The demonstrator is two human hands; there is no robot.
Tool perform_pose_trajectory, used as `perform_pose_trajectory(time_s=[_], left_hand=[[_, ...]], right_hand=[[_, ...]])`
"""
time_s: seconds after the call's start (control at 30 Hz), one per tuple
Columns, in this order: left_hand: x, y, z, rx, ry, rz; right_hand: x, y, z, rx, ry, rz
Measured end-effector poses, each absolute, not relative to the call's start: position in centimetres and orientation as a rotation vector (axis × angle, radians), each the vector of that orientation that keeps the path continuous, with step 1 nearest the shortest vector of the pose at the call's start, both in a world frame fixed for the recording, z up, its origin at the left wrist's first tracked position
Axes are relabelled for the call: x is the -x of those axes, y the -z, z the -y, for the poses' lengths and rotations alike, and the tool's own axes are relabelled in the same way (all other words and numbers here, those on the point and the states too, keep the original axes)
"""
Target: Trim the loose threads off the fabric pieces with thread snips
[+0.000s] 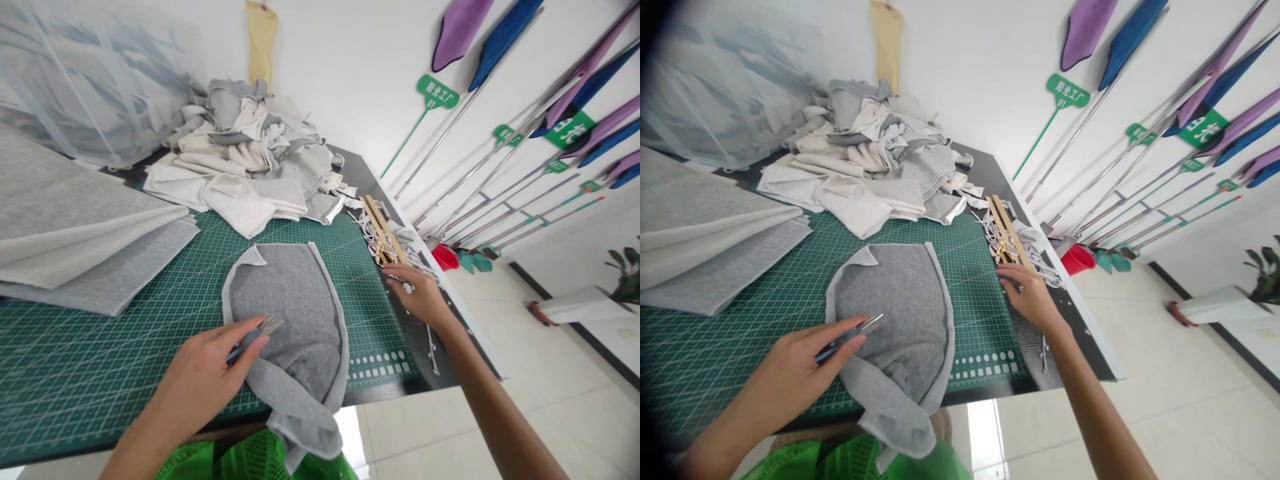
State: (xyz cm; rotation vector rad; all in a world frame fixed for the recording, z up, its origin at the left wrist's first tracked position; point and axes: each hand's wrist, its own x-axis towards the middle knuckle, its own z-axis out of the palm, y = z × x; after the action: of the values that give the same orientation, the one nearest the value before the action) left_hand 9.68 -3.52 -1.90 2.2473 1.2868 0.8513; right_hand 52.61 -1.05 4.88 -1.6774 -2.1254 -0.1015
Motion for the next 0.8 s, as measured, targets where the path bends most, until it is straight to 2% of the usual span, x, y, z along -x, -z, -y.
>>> perform_pose_trajectory(time_s=[0.17, 0.33, 0.8], left_hand=[[-9.6, 1.9, 3.5, -2.246, -0.833, -1.297], [-9.7, 1.9, 3.6, -2.23, -0.801, -1.299], [-9.8, 1.8, 3.8, -2.221, -0.759, -1.302]], right_hand=[[-49.1, -2.5, -2.6, 1.629, 0.018, 2.285], [-47.9, -1.3, -5.0, 1.601, 0.062, 2.391], [-50.5, -2.2, 0.0, 1.622, 0.284, 2.548]])
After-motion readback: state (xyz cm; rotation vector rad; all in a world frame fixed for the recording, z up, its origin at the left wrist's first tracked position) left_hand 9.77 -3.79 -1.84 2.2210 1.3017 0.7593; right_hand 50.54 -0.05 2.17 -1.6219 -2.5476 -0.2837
